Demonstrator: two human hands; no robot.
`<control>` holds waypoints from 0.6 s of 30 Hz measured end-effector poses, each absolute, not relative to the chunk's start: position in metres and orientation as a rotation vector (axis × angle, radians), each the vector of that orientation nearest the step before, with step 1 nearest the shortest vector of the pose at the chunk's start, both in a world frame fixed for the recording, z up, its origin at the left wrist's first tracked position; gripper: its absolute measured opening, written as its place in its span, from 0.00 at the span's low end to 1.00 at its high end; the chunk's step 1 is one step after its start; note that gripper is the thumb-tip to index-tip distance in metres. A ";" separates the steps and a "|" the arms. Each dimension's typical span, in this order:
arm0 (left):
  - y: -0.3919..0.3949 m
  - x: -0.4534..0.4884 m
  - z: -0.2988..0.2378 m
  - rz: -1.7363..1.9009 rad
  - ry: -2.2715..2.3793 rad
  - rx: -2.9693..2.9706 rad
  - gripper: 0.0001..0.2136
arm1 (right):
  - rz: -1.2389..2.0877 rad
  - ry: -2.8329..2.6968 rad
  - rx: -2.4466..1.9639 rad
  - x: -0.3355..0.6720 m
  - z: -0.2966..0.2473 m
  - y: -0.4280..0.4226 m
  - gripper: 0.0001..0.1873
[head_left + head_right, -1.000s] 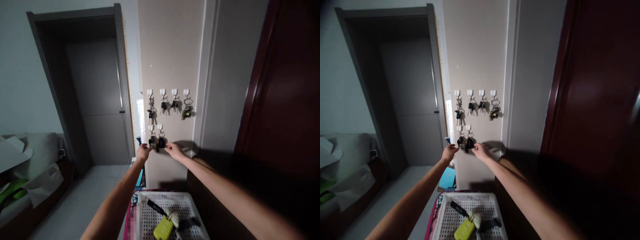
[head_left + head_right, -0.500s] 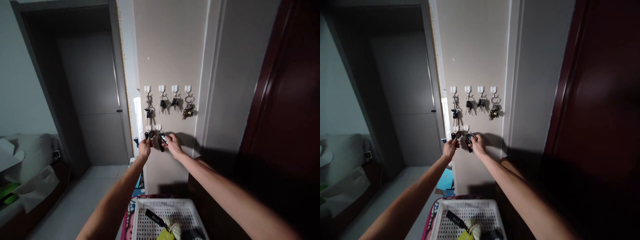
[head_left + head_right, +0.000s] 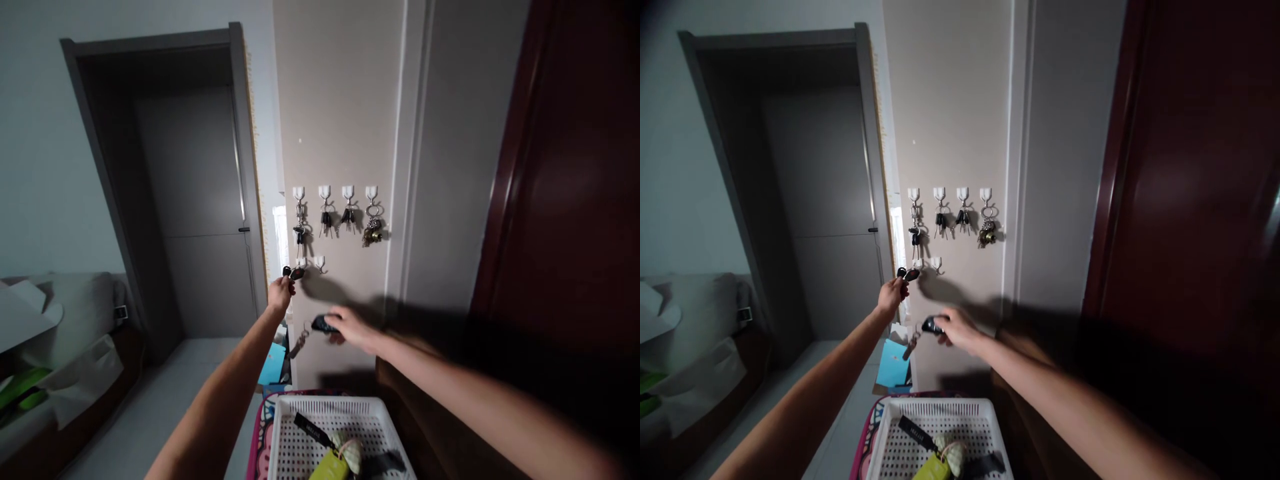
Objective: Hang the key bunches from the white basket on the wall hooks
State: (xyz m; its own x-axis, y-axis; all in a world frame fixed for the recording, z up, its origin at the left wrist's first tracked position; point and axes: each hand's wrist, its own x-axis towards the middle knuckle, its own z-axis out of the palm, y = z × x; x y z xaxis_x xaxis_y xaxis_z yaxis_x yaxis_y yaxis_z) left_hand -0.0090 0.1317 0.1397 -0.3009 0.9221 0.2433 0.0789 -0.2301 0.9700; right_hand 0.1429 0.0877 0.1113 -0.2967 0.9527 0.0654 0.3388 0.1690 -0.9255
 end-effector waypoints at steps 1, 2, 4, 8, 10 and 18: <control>0.131 -0.008 0.141 1.635 1.341 1.248 0.11 | 1.150 -1.822 -1.280 0.147 0.098 0.083 0.04; 0.131 -0.007 0.143 1.643 1.337 1.240 0.11 | 1.176 -1.871 -1.329 0.151 0.085 0.078 0.04; 0.132 -0.004 0.146 1.601 1.330 1.233 0.09 | 1.251 -1.969 -1.379 0.158 0.063 0.070 0.05; 0.136 0.002 0.152 1.524 1.300 1.221 0.09 | 1.337 -2.148 -1.417 0.164 0.039 0.059 0.04; 0.137 0.005 0.156 1.600 1.221 1.146 0.10 | 1.355 -2.224 -1.438 0.164 0.035 0.055 0.04; 0.127 -0.003 0.151 1.495 1.051 1.375 0.11 | 1.220 -2.498 -1.600 0.159 0.036 0.047 0.08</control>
State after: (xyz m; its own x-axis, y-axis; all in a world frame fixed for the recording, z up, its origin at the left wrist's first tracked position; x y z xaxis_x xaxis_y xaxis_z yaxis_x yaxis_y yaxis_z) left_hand -0.0025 0.1267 0.1507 -0.0575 0.9509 0.3043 -0.0354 -0.3065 0.9512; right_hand 0.1591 0.0468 0.0359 -0.5006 0.7512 -0.4301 0.8012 0.2140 -0.5588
